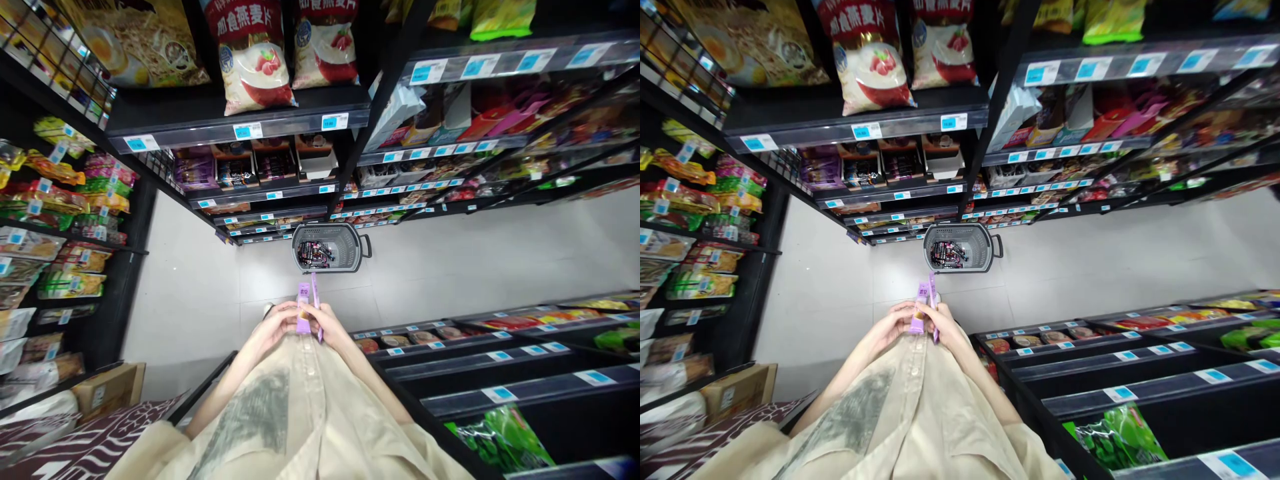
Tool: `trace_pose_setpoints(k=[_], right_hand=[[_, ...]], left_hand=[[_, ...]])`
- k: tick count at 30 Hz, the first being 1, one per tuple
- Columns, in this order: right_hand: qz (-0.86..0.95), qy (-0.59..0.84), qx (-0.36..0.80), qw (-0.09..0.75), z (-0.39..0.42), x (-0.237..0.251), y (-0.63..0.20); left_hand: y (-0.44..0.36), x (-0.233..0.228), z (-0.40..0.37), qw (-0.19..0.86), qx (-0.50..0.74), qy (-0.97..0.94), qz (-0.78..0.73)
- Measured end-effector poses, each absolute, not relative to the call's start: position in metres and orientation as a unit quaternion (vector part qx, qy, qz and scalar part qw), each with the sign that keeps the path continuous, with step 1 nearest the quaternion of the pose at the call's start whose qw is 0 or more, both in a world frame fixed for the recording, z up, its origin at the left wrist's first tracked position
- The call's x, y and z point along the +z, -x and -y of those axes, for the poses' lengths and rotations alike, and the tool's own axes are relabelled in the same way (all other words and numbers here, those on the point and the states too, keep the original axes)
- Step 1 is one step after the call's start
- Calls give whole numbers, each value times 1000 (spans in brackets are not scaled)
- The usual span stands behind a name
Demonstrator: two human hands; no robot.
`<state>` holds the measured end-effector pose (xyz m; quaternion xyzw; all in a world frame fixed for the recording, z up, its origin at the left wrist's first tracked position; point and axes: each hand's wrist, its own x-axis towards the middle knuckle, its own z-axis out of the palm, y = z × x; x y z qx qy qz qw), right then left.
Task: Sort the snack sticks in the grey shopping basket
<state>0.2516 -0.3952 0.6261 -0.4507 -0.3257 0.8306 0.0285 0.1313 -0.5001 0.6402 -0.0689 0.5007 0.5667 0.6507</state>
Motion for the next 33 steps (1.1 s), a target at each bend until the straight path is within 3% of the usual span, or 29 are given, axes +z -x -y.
trace_pose_setpoints(k=[7,14,21,33], right_hand=[[351,452,819,23,397,619,-249],[476,431,763,76,396,620,-253],[400,432,801,110,389,621,-250],[388,424,807,138,383,620,-250]], left_hand=[[-140,634,504,668,551,61,-497],[-131,636,506,606,540,-71,-580],[-124,641,501,620,514,-160,-571],[-128,621,500,552,510,-231,-618]])
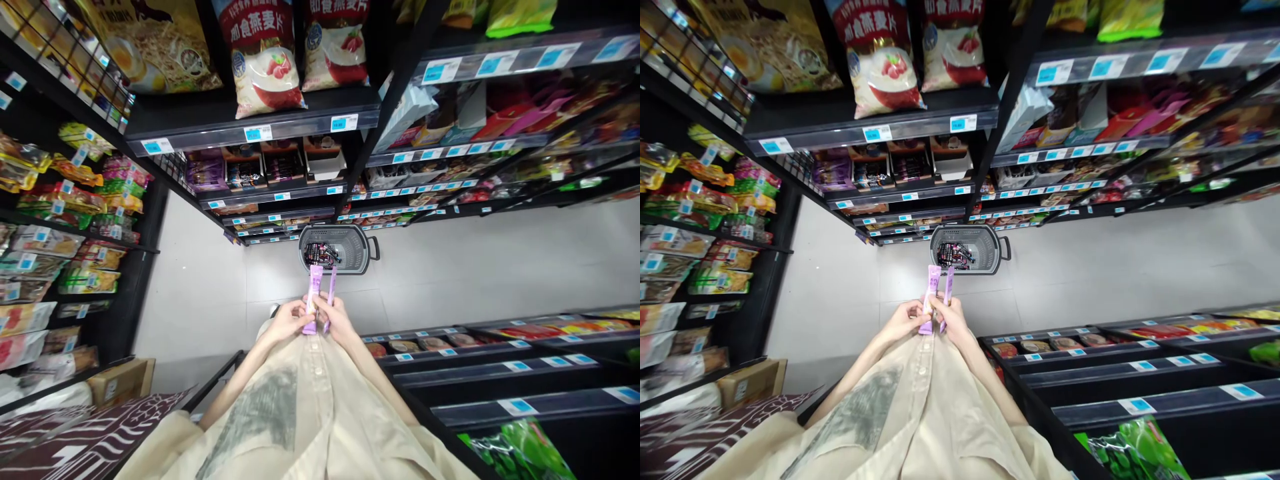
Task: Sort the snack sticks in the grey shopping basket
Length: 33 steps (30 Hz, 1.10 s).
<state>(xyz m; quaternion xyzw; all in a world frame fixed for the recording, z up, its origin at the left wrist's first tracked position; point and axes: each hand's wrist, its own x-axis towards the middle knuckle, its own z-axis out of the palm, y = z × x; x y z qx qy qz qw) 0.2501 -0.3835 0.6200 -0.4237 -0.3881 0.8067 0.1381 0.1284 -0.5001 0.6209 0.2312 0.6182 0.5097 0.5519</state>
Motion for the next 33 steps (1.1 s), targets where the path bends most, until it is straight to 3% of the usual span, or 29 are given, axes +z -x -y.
trace_pose_setpoints(k=[7,16,33], right_hand=[[351,478,789,157,382,619,-252],[324,435,827,147,378,619,-253],[309,511,766,240,381,617,-242]], left_hand=[[-130,617,503,598,481,-244,-593],[-135,613,502,605,500,-217,-581],[-140,625,496,539,527,-250,-608]])
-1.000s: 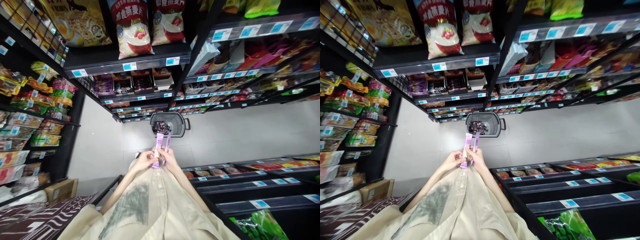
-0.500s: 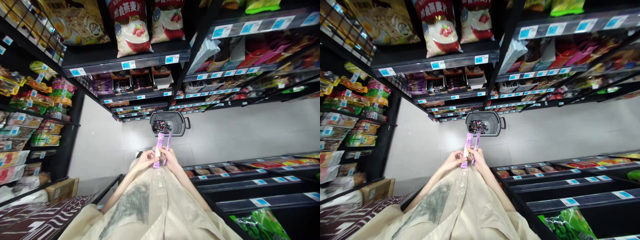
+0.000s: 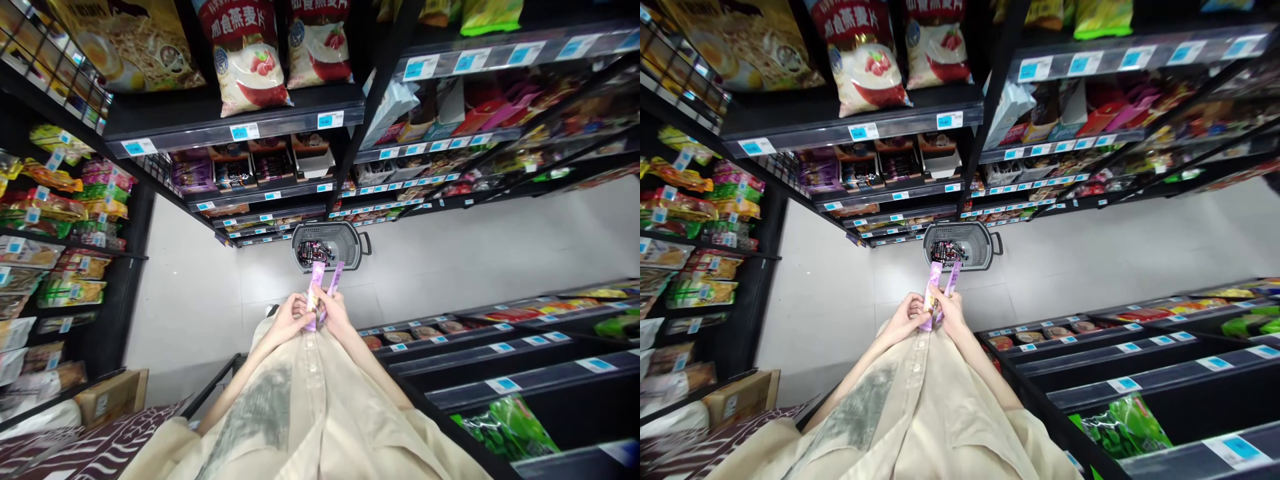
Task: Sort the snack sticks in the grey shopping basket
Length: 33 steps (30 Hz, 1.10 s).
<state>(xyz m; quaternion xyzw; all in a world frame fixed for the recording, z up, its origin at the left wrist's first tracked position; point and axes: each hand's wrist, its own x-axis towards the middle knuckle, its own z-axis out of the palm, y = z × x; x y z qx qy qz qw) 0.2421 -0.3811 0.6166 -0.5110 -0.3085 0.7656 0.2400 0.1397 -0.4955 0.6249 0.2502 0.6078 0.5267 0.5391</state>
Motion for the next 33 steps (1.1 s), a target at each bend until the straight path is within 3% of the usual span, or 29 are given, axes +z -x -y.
trace_pose_setpoints(k=[6,12,16,27,33], right_hand=[[313,439,816,208,383,626,-239],[267,362,874,186,381,627,-242],[317,396,839,197,382,624,-243],[329,409,822,222,386,630,-245],[289,448,782,324,386,644,-242]], left_hand=[[-141,626,491,502,538,-228,-637],[-138,637,493,654,605,-64,-450],[-142,637,495,677,576,-93,-449],[-141,642,491,648,555,-106,-510],[-116,670,483,476,614,-120,-618]])
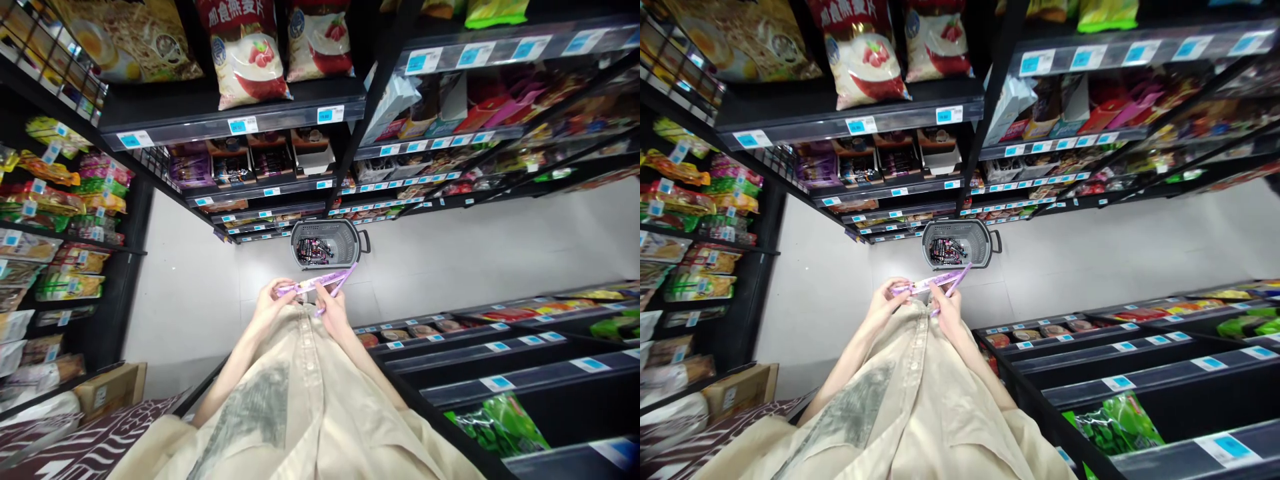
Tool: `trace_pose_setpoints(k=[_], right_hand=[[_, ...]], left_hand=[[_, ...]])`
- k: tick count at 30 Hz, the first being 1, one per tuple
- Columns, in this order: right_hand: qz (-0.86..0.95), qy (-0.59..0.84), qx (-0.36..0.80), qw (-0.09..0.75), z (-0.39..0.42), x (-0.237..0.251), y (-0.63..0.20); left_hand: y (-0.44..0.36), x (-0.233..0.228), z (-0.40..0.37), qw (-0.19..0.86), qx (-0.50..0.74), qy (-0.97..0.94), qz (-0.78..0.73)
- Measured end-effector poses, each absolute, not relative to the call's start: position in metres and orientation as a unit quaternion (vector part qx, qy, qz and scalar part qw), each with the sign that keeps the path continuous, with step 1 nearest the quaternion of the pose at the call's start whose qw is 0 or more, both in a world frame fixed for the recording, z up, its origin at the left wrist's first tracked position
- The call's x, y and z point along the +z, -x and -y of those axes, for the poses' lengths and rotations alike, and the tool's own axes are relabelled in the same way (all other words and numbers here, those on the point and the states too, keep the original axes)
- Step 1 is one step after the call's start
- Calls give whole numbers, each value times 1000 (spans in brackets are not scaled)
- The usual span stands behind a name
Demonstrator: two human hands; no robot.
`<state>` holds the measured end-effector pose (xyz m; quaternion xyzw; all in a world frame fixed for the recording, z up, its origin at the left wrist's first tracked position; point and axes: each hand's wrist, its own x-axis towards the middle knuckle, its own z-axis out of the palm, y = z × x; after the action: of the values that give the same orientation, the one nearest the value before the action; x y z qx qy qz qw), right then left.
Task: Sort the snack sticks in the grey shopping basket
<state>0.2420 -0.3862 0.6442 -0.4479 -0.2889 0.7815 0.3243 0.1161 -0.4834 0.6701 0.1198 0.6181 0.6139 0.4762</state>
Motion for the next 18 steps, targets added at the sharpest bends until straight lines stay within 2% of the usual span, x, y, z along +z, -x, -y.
trace_pose_setpoints(k=[10,18], right_hand=[[234,444,777,381,378,654,-242],[257,465,754,387,374,648,-243]], left_hand=[[-107,681,481,426,645,-72,-630],[-113,679,480,404,646,-70,-644]])
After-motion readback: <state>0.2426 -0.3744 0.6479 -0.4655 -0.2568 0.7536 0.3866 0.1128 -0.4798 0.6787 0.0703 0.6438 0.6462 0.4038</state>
